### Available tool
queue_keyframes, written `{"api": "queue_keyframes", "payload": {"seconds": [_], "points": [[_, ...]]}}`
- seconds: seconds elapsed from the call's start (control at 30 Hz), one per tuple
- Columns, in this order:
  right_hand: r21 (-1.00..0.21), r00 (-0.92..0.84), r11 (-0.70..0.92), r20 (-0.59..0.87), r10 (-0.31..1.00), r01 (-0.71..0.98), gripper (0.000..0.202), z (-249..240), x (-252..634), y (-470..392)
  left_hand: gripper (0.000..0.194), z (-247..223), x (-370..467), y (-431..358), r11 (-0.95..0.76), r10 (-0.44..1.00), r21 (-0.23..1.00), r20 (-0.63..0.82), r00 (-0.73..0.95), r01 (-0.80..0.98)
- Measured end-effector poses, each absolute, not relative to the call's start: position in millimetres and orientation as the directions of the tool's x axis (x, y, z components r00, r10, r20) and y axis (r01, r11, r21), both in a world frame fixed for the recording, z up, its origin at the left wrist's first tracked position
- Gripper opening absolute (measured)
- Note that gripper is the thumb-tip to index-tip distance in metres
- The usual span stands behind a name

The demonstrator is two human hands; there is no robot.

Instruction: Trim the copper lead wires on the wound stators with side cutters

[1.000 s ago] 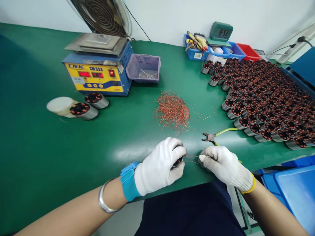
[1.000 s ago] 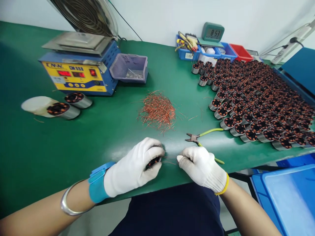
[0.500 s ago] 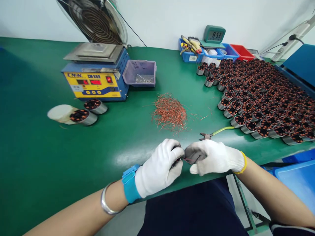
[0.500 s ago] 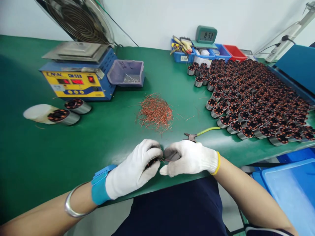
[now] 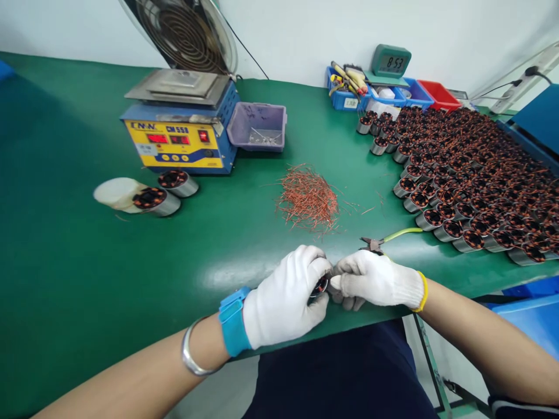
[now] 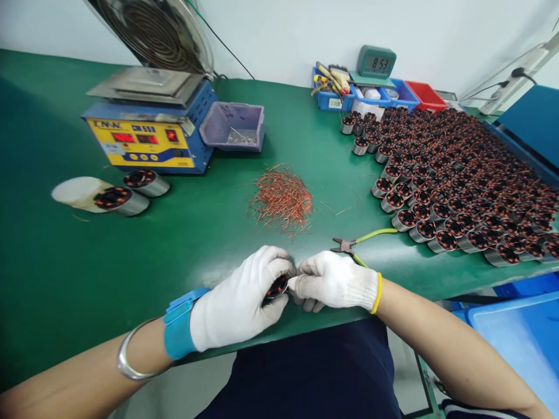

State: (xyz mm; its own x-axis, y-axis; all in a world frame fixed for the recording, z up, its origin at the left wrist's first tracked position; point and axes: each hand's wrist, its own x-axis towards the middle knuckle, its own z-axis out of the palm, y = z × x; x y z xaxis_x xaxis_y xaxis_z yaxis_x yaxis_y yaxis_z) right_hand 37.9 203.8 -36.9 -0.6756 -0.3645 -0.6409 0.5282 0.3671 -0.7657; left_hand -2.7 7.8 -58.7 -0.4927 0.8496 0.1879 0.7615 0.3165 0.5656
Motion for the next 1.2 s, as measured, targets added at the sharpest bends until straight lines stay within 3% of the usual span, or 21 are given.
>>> {"api": "queue_keyframes", "payload": {"seconds": [0.17,0.33,0.47,0.6,0.7,0.8,0.97,1.2], "points": [[-0.735,-0.669,0.522,-0.650,-0.361,0.433,0.009,-36,39,205,0.018,-63,-3,7,0.315,0.851,0.550,0.198,-0.487,0.774],[-0.740,-0.696,0.574,-0.616,-0.369,0.350,0.009,-36,42,210,0.012,-61,-4,8,0.275,0.865,0.558,0.212,-0.454,0.783],[-0.755,-0.689,0.472,-0.634,-0.351,0.455,0.016,-36,41,215,0.011,-63,-2,9,0.262,0.856,0.548,0.248,-0.453,0.794],[-0.786,-0.659,0.291,-0.617,-0.431,0.545,0.036,-34,35,221,0.013,-68,0,10,0.264,0.844,0.522,0.282,-0.456,0.811],[-0.771,-0.605,0.408,-0.636,-0.479,0.488,0.039,-32,31,221,0.013,-70,1,11,0.267,0.840,0.498,0.299,-0.453,0.825],[-0.755,-0.620,0.528,-0.638,-0.456,0.388,0.026,-34,31,215,0.013,-69,0,11,0.270,0.840,0.480,0.306,-0.448,0.835],[-0.754,-0.681,0.447,-0.642,-0.351,0.481,0.015,-41,40,205,0.014,-69,0,13,0.265,0.834,0.465,0.328,-0.442,0.845],[-0.774,-0.728,0.425,-0.612,-0.311,0.469,0.018,-34,43,228,0.012,-70,0,13,0.273,0.826,0.469,0.334,-0.455,0.840]]}}
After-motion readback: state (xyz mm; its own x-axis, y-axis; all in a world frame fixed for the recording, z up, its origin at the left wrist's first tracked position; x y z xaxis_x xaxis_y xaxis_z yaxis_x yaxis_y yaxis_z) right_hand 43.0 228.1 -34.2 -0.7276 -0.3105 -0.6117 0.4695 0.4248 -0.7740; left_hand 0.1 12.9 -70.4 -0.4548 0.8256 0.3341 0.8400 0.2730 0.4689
